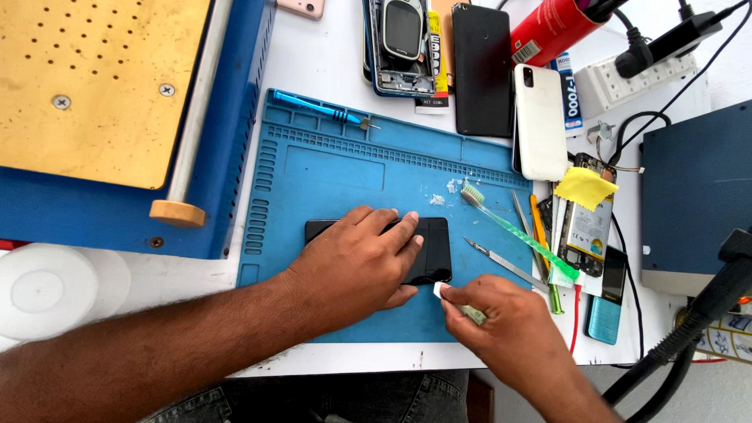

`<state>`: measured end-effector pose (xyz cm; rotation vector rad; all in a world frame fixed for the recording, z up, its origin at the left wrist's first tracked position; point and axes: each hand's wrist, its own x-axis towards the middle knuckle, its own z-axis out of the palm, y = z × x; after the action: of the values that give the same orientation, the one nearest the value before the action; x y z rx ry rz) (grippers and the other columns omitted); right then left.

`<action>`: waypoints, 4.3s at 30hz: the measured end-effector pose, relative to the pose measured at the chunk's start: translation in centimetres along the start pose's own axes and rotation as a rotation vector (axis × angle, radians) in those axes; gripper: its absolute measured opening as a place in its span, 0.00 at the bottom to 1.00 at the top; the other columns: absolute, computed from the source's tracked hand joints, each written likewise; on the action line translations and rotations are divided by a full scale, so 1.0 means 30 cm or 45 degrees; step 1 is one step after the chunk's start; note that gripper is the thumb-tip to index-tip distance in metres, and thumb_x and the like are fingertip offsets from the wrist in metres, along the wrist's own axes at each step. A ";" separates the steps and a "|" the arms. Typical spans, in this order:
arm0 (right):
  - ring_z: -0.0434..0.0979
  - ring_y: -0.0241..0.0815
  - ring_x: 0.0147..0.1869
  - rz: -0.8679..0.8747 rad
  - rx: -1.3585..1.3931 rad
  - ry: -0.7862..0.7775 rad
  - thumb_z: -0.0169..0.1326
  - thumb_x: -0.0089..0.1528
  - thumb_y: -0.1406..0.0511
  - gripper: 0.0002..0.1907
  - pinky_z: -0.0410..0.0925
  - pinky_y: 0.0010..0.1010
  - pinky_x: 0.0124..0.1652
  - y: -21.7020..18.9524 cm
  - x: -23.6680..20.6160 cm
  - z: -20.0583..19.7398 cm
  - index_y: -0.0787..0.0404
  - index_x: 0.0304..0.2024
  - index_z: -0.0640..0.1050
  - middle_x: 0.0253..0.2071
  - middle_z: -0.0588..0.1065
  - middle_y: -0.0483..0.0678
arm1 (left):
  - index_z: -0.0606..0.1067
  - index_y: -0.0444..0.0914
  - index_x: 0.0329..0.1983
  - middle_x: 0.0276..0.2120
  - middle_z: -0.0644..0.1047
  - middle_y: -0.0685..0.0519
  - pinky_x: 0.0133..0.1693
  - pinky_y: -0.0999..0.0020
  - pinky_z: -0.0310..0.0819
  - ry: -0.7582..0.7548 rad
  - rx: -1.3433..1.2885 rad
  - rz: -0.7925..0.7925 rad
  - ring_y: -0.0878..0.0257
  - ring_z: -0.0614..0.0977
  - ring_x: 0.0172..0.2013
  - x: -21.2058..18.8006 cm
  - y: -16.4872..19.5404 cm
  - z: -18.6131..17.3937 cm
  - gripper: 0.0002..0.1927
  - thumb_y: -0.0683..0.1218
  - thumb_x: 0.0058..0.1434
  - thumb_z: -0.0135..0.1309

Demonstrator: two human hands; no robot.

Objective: The person pries the cracked screen off a smartphone using a thin blade, working around the edges of the device. They lift and reposition the phone, brush loose glass shards off the mat with a toothbrush, and continue separating the screen from the phone body on the repair mat.

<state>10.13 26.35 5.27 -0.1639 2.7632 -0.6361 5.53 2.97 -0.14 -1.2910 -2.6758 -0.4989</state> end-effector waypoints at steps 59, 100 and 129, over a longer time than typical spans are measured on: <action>0.78 0.32 0.23 0.046 0.195 0.071 0.65 0.56 0.65 0.12 0.69 0.27 0.24 0.012 -0.016 0.069 0.58 0.43 0.87 0.26 0.81 0.45 | 0.78 0.30 0.52 0.57 0.75 0.34 0.57 0.49 0.71 -0.004 -0.070 -0.020 0.44 0.75 0.57 0.003 0.000 0.001 0.32 0.62 0.58 0.61; 0.81 0.33 0.28 -0.067 0.130 0.223 0.66 0.56 0.65 0.13 0.74 0.26 0.28 0.026 -0.033 0.084 0.57 0.44 0.86 0.31 0.81 0.46 | 0.78 0.31 0.52 0.57 0.75 0.34 0.57 0.48 0.71 0.015 -0.054 -0.015 0.44 0.75 0.57 0.001 0.002 0.005 0.31 0.62 0.60 0.59; 0.79 0.37 0.28 -0.479 -0.210 0.547 0.65 0.58 0.68 0.18 0.71 0.31 0.25 0.041 -0.067 0.197 0.62 0.51 0.82 0.34 0.77 0.47 | 0.79 0.32 0.51 0.56 0.75 0.33 0.57 0.46 0.70 0.001 -0.082 -0.027 0.42 0.75 0.57 0.000 -0.007 0.012 0.30 0.62 0.59 0.60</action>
<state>13.83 25.37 0.18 -0.6683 3.2332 -0.5855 5.38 2.99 -0.52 -1.2801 -2.6964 -0.5922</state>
